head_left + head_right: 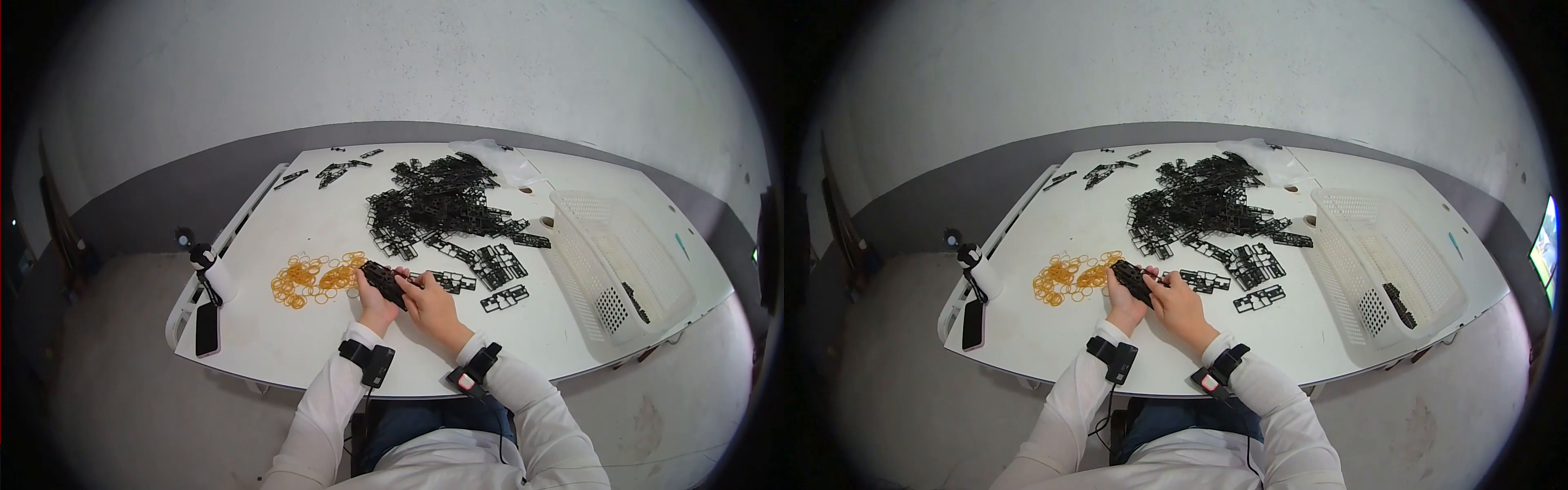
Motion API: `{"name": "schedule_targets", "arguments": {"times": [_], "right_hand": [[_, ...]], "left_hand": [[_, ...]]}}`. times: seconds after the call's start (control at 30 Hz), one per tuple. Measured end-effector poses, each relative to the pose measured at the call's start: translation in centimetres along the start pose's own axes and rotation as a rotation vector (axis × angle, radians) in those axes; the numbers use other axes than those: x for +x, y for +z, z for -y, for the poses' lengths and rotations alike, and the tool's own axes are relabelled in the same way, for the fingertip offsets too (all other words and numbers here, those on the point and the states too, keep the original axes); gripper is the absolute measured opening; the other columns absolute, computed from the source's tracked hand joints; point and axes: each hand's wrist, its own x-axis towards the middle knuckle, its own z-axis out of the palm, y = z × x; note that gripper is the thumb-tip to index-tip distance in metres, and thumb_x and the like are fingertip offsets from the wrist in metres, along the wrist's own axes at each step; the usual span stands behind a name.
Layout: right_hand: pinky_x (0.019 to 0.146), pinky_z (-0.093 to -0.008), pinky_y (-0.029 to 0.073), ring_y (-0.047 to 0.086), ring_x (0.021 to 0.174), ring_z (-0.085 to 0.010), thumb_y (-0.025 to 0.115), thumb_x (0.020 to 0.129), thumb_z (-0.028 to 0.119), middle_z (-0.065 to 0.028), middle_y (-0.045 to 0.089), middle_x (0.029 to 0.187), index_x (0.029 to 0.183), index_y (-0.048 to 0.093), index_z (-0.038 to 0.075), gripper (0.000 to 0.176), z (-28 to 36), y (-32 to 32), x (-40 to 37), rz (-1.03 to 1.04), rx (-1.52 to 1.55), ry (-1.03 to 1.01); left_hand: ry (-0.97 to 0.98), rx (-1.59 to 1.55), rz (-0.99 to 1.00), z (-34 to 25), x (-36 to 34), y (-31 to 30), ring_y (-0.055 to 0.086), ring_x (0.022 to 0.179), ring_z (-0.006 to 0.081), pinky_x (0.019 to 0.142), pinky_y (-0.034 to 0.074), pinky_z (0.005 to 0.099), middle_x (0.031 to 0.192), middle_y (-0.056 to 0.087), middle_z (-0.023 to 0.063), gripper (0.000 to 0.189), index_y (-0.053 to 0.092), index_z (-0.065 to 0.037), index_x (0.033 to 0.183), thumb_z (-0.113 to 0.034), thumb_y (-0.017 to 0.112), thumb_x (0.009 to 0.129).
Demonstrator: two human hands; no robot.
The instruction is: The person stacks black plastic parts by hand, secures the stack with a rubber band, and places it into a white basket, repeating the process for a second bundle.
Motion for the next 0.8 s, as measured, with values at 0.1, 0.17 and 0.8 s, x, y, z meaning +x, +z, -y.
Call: {"name": "schedule_targets", "arguments": {"times": [0.1,0.17,0.8], "right_hand": [[0.059,-0.0348,0.046,0.055,0.075,-0.0257,0.059,0.076,0.018,-0.0119,0.05,0.085,0.112,0.058,0.016,0.036,0.1,0.2,-0.2,0.026,0.017,0.011],[0.06,-0.0351,0.046,0.054,0.076,-0.0258,0.059,0.076,0.018,-0.0118,0.05,0.084,0.111,0.059,0.016,0.035,0.0,0.3,-0.2,0.043,0.014,0.006],[0.073,-0.0375,0.044,0.053,0.085,-0.0298,0.064,0.067,0.021,-0.0115,0.055,0.088,0.1,0.063,0.006,0.036,-6.0,-1.3,0.9,-0.085,0.09,0.221]], "left_hand": [[0.006,0.013,-0.026,0.0,-0.3,0.3,0.053,0.081,0.03,0.074,0.045,0.0447,0.083,0.053,0.0146,0.064,0.042,-0.004,0.089,-0.064,0.021,0.086],[0.01,0.016,-0.04,0.0,-0.6,0.5,0.052,0.08,0.0295,0.073,0.045,0.0446,0.083,0.052,0.0143,0.064,0.042,-0.004,0.089,-0.064,0.021,0.086],[0.015,0.147,-0.127,-0.5,-0.5,0.8,0.051,0.064,0.0148,0.064,0.046,0.033,0.069,0.052,0.0012,0.012,0.047,-0.01,0.077,-0.017,0.055,0.083]]}}
